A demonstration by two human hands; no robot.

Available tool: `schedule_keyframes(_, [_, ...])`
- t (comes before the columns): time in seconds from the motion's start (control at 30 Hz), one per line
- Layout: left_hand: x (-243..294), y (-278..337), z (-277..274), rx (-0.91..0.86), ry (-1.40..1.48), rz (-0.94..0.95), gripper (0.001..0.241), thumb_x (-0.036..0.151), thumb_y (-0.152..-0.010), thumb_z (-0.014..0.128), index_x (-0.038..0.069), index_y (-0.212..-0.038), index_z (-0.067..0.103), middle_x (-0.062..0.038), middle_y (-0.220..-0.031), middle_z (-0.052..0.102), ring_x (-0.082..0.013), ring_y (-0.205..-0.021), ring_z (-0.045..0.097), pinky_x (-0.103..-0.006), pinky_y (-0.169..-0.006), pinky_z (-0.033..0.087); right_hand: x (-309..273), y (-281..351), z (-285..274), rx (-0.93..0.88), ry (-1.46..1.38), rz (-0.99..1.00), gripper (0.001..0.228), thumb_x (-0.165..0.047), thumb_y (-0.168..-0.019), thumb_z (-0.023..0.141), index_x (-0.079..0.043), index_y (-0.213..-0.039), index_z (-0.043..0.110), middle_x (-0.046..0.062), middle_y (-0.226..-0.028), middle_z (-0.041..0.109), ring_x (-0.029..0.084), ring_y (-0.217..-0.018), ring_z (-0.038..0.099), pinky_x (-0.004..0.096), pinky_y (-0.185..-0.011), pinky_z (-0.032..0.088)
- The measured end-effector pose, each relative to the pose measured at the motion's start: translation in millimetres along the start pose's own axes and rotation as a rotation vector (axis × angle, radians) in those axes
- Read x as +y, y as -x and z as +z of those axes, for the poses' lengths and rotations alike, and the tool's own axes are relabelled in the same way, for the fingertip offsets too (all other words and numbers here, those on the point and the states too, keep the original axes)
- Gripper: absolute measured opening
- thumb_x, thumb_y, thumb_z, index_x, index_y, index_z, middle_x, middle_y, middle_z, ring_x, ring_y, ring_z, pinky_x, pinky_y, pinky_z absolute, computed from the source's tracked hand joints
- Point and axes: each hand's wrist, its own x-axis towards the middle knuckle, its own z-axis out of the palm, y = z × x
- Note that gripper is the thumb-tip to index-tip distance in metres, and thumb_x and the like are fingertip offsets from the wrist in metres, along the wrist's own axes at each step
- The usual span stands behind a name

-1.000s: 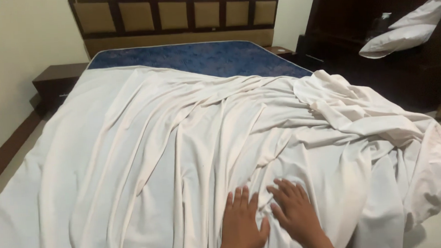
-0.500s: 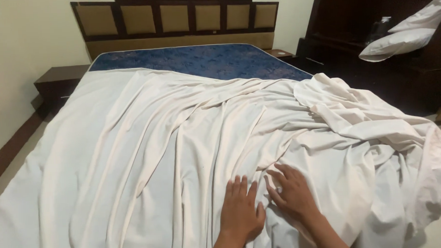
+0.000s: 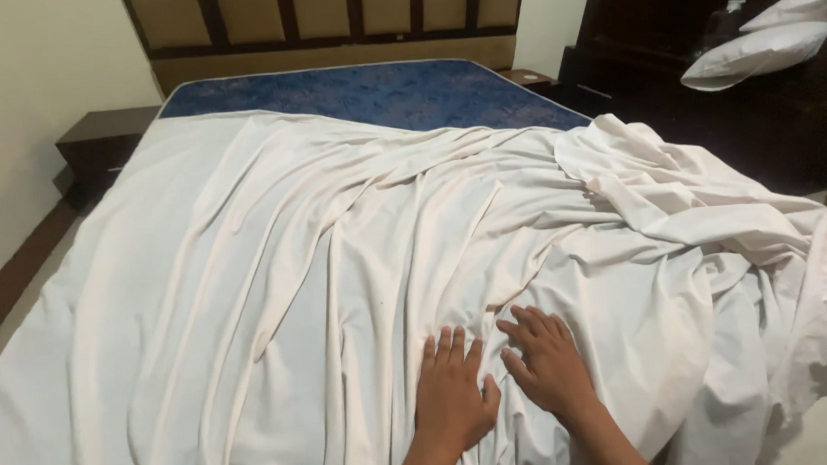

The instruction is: The person spreads a white bedsheet over a blue patterned mattress, smoothing and tucking the fabric by hand across the surface. The person adjusts the sheet's position and pulls it taut along the edges of the bed.

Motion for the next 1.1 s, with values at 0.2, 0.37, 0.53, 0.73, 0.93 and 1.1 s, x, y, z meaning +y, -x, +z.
schedule_keyframes(0.2, [9, 9, -4, 0.021, 0.047, 0.002, 0.064, 0.033, -0.089, 0.057, -0.006, -0.139, 0.054, -0.033, -0.148, 0.046, -0.0461, -0.144, 0.032, -0.0557, -0.121, 0.012, 3, 12, 2, -0.031, 0.075, -0.018, 0.047, -0.032, -0.088, 0.060, -0.018, -0.134, 0.063, 0.012, -0.147, 0.052, 0.033, -0.142, 0.041, 0.051, -0.117, 0.024])
schedule_keyframes(0.37, [8, 12, 2, -0.006, 0.049, -0.014, 0.063, 0.034, -0.090, 0.059, -0.005, -0.139, 0.054, -0.032, -0.150, 0.044, -0.0458, -0.146, 0.031, -0.0568, -0.123, 0.010, 7, 23, 6, -0.041, 0.090, 0.007, 0.048, -0.033, -0.089, 0.059, -0.020, -0.136, 0.061, 0.010, -0.149, 0.051, 0.031, -0.142, 0.040, 0.051, -0.117, 0.023])
schedule_keyframes(0.53, [9, 19, 5, -0.036, 0.075, -0.005, 0.070, 0.037, -0.086, 0.063, -0.004, -0.142, 0.051, -0.033, -0.150, 0.041, -0.0464, -0.147, 0.028, -0.0570, -0.121, 0.008, 5, 37, 4, -0.031, 0.089, 0.012, 0.049, -0.032, -0.090, 0.059, -0.019, -0.137, 0.059, 0.010, -0.151, 0.049, 0.032, -0.143, 0.038, 0.052, -0.117, 0.022])
schedule_keyframes(0.73, [0, 32, 30, -0.038, 0.092, 0.040, 0.076, 0.040, -0.086, 0.065, -0.005, -0.145, 0.048, -0.036, -0.152, 0.038, -0.0492, -0.147, 0.026, -0.0581, -0.121, 0.008, 15, 57, 10, -0.028, 0.093, -0.004, 0.052, -0.031, -0.089, 0.060, -0.019, -0.140, 0.057, 0.010, -0.151, 0.047, 0.033, -0.143, 0.038, 0.053, -0.116, 0.025])
schedule_keyframes(0.93, [9, 34, 24, -0.064, 0.077, 0.042, 0.079, 0.041, -0.085, 0.063, -0.005, -0.147, 0.045, -0.037, -0.152, 0.036, -0.0505, -0.147, 0.025, -0.0591, -0.120, 0.007, 5, 55, -6, -0.016, 0.039, 0.011, 0.052, -0.025, -0.085, 0.062, -0.013, -0.135, 0.060, 0.014, -0.141, 0.055, 0.035, -0.134, 0.047, 0.051, -0.111, 0.033])
schedule_keyframes(1.1, [27, 11, 2, -0.167, 0.117, -0.110, 0.074, 0.039, -0.094, 0.054, -0.007, -0.150, 0.040, -0.036, -0.154, 0.035, -0.0474, -0.148, 0.026, -0.0552, -0.124, 0.009, 9, 18, -25, -0.028, -0.018, 0.187, 0.038, -0.026, -0.087, 0.063, -0.013, -0.123, 0.067, 0.008, -0.124, 0.069, 0.030, -0.122, 0.062, 0.041, -0.107, 0.045])
